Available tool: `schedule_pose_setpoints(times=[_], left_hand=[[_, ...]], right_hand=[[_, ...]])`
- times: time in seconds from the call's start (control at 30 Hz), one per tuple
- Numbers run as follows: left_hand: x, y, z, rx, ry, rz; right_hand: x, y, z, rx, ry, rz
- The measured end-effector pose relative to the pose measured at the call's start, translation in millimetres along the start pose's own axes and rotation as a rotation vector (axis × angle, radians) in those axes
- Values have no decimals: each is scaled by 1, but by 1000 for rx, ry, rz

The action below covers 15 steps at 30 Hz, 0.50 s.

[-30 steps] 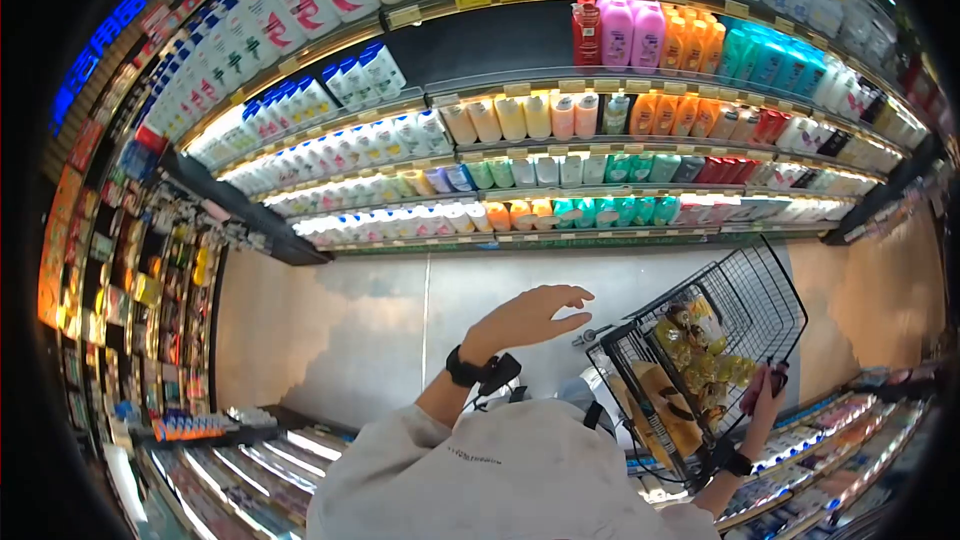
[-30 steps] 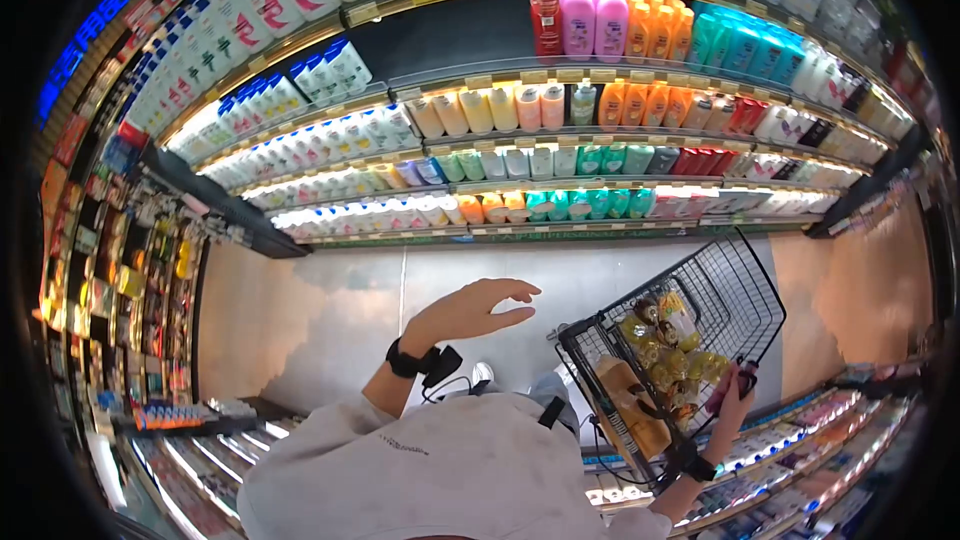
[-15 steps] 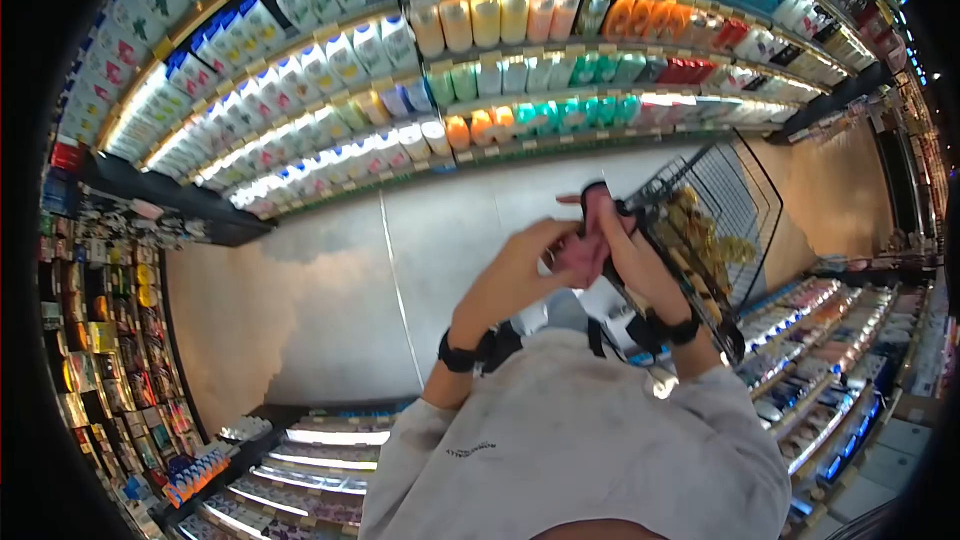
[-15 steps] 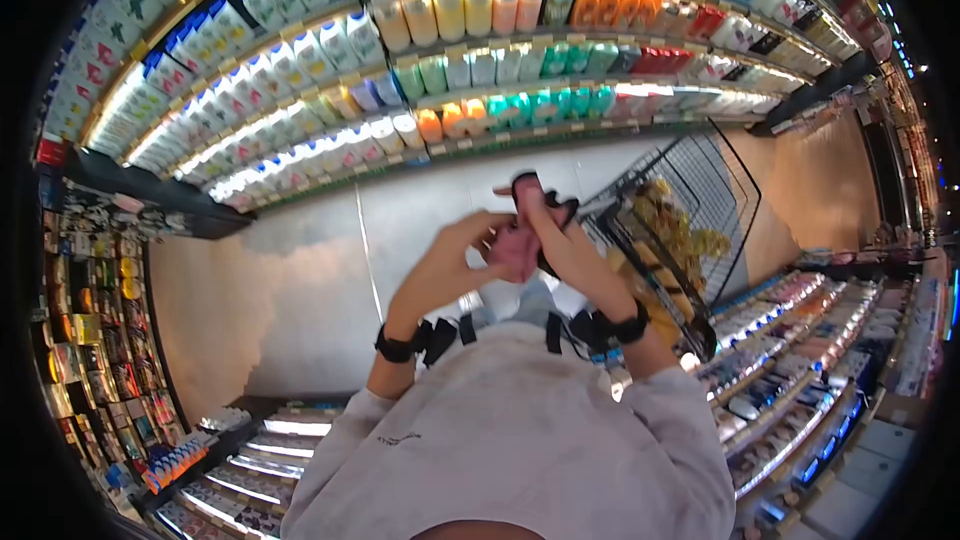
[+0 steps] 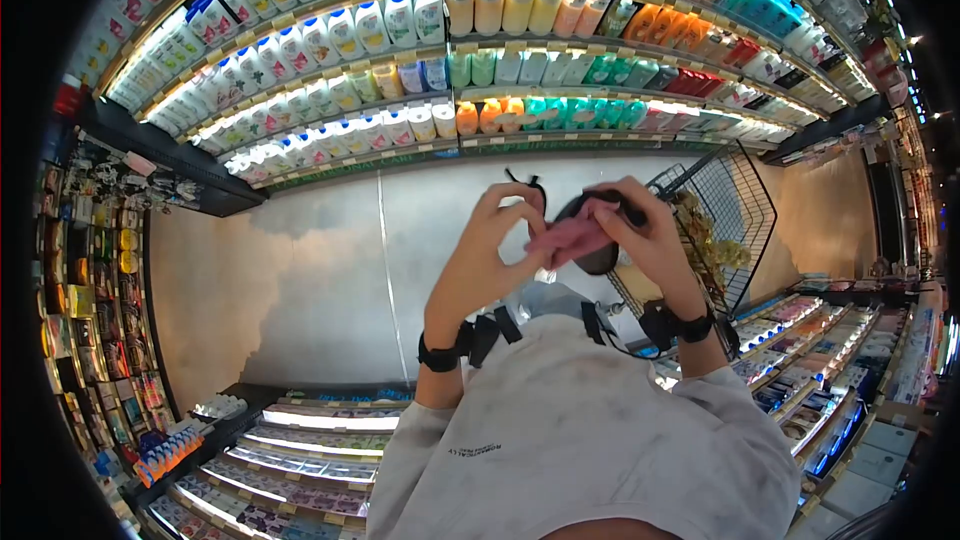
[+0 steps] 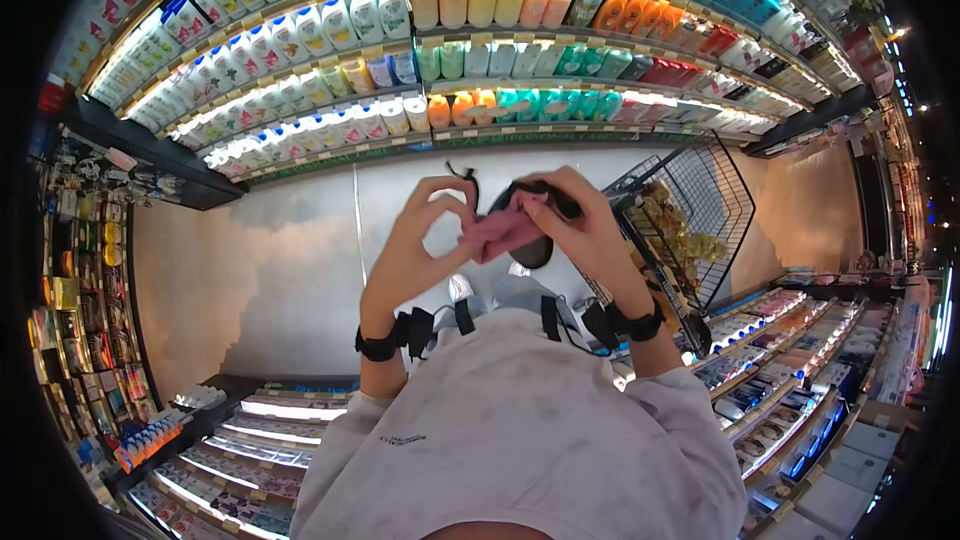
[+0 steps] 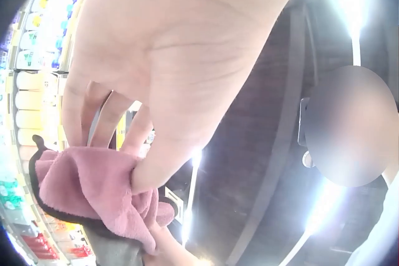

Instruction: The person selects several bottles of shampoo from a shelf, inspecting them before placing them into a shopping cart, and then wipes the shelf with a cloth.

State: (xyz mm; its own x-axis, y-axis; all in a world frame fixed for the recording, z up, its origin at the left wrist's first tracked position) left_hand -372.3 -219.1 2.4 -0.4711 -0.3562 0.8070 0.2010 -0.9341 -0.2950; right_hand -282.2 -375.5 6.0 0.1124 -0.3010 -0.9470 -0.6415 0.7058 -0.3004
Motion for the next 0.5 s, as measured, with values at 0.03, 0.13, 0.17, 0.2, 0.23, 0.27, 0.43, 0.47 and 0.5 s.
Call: schedule_pose_setpoints(times=[0.03, 0.13, 0.17, 0.2, 0.23, 0.27, 0.43, 0.47, 0.5], left_hand=[[9, 3, 5, -13, 70, 52], [-4, 28, -3, -154, -80, -221], [-6, 36, -5, -227, -163, -298], [-9, 47, -10, -301, -249, -375], [-2, 48, -4, -276, -122, -352], [-5, 48, -2, -195, -177, -381], [-1, 67, 28, -150, -162, -220], [-3, 74, 33, -154, -159, -211], [-6, 81, 39, -162, -154, -197]], right_hand=[[-2, -1, 0, -3, -37, -41], [4, -5, -5, 45, 40, 92], [8, -9, -7, 71, 28, 82], [10, -13, -10, 76, 20, 66], [12, -17, -11, 79, 12, 51], [14, -19, -13, 80, 1, 37], [3, -26, -15, 67, -56, -183], [1, -27, -14, 48, -71, -237], [3, -32, -13, 100, -62, -237]])
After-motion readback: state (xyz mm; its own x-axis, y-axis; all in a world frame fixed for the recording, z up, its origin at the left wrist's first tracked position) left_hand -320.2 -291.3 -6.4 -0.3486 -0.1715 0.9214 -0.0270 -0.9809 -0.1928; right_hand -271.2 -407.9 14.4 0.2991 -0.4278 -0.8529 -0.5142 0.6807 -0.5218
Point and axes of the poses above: each hand's wrist, its own z-axis towards the middle knuckle, its own y-axis out of the palm, x = y × z, the point moved 10 cm from there along z, towards the middle knuckle, and after that the axes turned 11 degrees about y, right-handed, at the moved point
